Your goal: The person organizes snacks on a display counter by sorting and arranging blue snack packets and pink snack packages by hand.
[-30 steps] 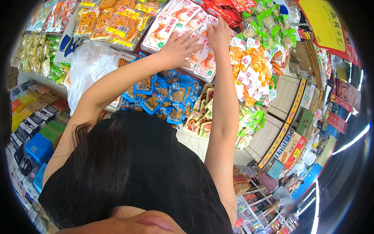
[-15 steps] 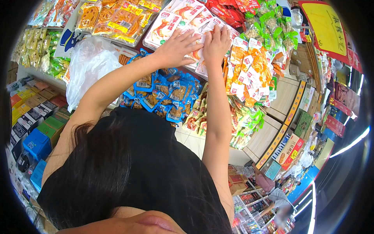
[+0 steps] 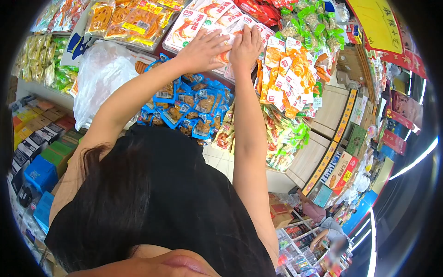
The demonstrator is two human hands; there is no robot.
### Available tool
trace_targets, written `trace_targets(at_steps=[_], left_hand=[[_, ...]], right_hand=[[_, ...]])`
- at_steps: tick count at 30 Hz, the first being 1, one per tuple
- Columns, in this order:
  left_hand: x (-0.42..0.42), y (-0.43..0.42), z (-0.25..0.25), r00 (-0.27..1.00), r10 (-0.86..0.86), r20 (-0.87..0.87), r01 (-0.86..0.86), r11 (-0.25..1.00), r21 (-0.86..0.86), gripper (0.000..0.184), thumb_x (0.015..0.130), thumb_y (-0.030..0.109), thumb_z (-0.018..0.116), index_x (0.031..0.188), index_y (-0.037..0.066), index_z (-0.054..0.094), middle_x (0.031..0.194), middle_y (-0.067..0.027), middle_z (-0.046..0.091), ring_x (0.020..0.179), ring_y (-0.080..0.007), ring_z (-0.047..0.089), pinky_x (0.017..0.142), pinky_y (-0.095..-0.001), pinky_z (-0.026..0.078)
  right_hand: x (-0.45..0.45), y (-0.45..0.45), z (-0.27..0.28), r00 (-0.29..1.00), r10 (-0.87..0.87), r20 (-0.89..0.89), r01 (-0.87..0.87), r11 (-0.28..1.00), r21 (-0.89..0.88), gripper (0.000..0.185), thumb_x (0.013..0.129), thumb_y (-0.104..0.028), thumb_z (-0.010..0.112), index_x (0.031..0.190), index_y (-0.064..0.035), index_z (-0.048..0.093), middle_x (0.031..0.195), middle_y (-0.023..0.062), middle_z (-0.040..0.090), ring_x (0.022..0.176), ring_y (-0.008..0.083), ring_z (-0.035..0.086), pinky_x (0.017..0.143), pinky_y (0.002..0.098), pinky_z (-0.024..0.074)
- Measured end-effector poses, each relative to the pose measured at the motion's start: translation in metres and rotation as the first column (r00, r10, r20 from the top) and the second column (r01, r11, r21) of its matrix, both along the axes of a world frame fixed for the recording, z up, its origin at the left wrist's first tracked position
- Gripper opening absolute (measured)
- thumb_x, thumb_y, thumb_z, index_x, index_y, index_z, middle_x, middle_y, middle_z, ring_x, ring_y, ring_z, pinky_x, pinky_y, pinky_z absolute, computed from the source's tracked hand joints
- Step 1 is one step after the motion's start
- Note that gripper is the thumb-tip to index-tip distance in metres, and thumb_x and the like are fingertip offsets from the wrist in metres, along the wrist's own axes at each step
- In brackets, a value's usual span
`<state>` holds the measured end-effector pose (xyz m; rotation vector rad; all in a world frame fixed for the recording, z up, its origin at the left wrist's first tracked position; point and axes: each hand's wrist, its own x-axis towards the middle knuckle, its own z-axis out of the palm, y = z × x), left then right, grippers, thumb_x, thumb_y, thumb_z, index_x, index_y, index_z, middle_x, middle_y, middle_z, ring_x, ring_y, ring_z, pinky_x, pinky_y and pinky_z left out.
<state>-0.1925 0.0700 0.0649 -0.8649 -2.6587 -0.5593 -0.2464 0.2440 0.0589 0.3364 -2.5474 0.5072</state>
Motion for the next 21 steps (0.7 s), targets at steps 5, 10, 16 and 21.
trace_targets(at_steps=[5,10,16,21], left_hand=[[0.0,0.0,-0.002,1.0,-0.011,-0.011,0.011,1.0,-0.014,0.061,0.083,0.048,0.063,0.136,0.02,0.049,0.146,-0.0078,0.041,0.136,-0.0301,0.035,0.111,-0.0525,0.025],[-0.006,-0.001,-0.001,1.0,0.007,-0.011,-0.007,0.999,-0.054,0.061,0.083,0.048,0.063,0.136,0.021,0.049,0.146,-0.0073,0.041,0.136,-0.0301,0.036,0.111,-0.0514,0.025],[-0.007,0.0,0.0,1.0,0.015,-0.01,-0.016,0.998,-0.068,0.059,0.083,0.046,0.064,0.135,0.023,0.05,0.145,-0.0069,0.043,0.136,-0.0291,0.035,0.112,-0.0501,0.024],[-0.007,0.001,0.002,1.0,0.014,-0.019,-0.016,0.997,-0.081,0.058,0.083,0.046,0.064,0.135,0.023,0.05,0.145,-0.0068,0.043,0.137,-0.0286,0.035,0.112,-0.0506,0.023]], right_hand=[[0.003,-0.002,0.001,1.0,0.007,-0.022,-0.008,1.0,-0.02,0.037,0.091,-0.024,0.053,0.126,-0.0108,0.057,0.136,0.019,0.049,0.127,0.0338,0.044,0.105,0.051,0.0291],[-0.004,-0.004,-0.003,0.999,-0.012,-0.04,0.011,0.999,-0.043,0.037,0.091,-0.024,0.053,0.125,-0.0114,0.058,0.135,0.0178,0.05,0.128,0.0335,0.044,0.105,0.0517,0.0279],[-0.006,-0.003,-0.007,0.998,-0.028,-0.054,0.025,0.998,-0.058,0.036,0.091,-0.025,0.053,0.124,-0.0115,0.059,0.136,0.0168,0.05,0.129,0.0329,0.043,0.106,0.0525,0.0275],[-0.007,-0.003,-0.01,0.997,-0.034,-0.063,0.029,0.996,-0.081,0.037,0.09,-0.024,0.055,0.124,-0.0115,0.059,0.136,0.0163,0.05,0.13,0.0325,0.042,0.106,0.0531,0.0272]])
